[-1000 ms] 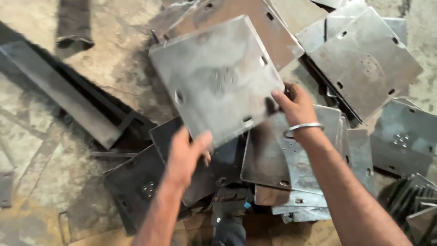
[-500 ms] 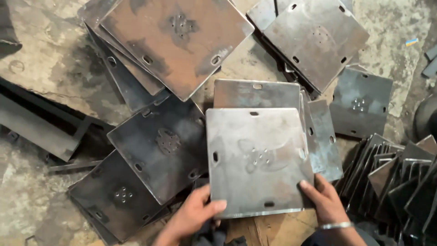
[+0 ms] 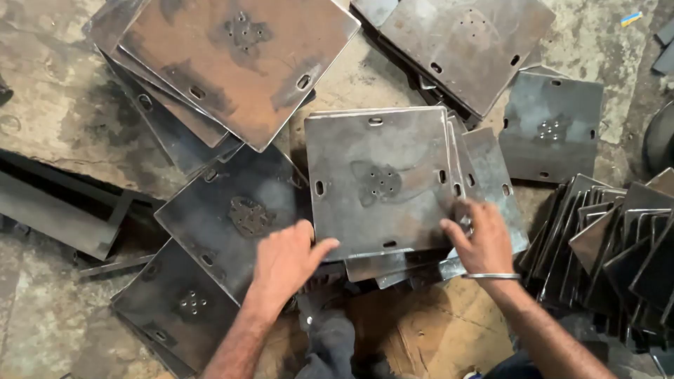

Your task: The person repeatedly picks up square metal plates from a pile, aligns them, and stacks them into a neat pile. The person handles the plates by hand, turning them over and adjusting their alignment before placing them down.

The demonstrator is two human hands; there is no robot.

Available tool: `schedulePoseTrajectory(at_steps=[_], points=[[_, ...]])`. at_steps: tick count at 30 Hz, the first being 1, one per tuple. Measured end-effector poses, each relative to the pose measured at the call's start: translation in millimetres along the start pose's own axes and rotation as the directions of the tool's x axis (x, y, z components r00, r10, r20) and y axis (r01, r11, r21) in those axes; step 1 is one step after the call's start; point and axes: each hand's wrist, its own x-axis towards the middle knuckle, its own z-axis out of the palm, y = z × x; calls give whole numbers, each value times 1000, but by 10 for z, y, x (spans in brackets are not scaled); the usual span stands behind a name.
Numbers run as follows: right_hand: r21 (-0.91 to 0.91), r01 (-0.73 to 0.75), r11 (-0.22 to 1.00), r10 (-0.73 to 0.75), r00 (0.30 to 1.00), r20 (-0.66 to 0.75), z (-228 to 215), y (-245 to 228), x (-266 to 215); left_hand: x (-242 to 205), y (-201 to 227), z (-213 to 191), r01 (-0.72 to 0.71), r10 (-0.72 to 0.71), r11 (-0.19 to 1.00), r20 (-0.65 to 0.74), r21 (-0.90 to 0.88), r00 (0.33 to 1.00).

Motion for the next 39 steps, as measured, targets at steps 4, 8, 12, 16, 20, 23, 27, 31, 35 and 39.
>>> schedulePoseTrajectory(at_steps=[4, 8, 12, 16, 20, 23, 27, 31, 35, 39], points=[[-147, 219, 965, -214, 976, 50, -60, 48, -88, -128, -170, -58, -199, 241, 963, -258, 180, 936], [-183, 232, 955, -207, 967, 145, 25, 81, -100, -112, -237, 264, -269, 285, 953, -120, 138, 951], [-181, 266, 947, -257, 964, 70, 67, 121, -130, -101, -227, 408, -263, 268, 964, -165, 50, 949], [-199, 275, 941, -269, 961, 57, 100, 148, -98, -57, -216, 362, -242, 249, 967, -113, 74, 962], [-195, 288, 937, -286, 957, 40, 94, 169, -66, -13, -234, 354, -284, 303, 947, -124, 147, 945], [-171, 310, 935, -308, 951, 39, 99, 194, -69, -6, -242, 347, -287, 303, 935, -47, 211, 952], [-172, 311, 935, -307, 950, 46, 104, 225, -39, 26, -245, 312, -315, 330, 916, -19, 247, 944], [-209, 316, 926, -310, 949, 60, 105, 225, -50, 46, -230, 277, -325, 335, 907, 8, 267, 942], [-235, 320, 918, -307, 948, 88, 70, 203, -43, 52, -206, 273, -295, 300, 922, 19, 251, 954], [-242, 346, 906, -330, 938, 108, 38, 192, -14, 36, -178, 250, -277, 277, 918, 41, 284, 960]])
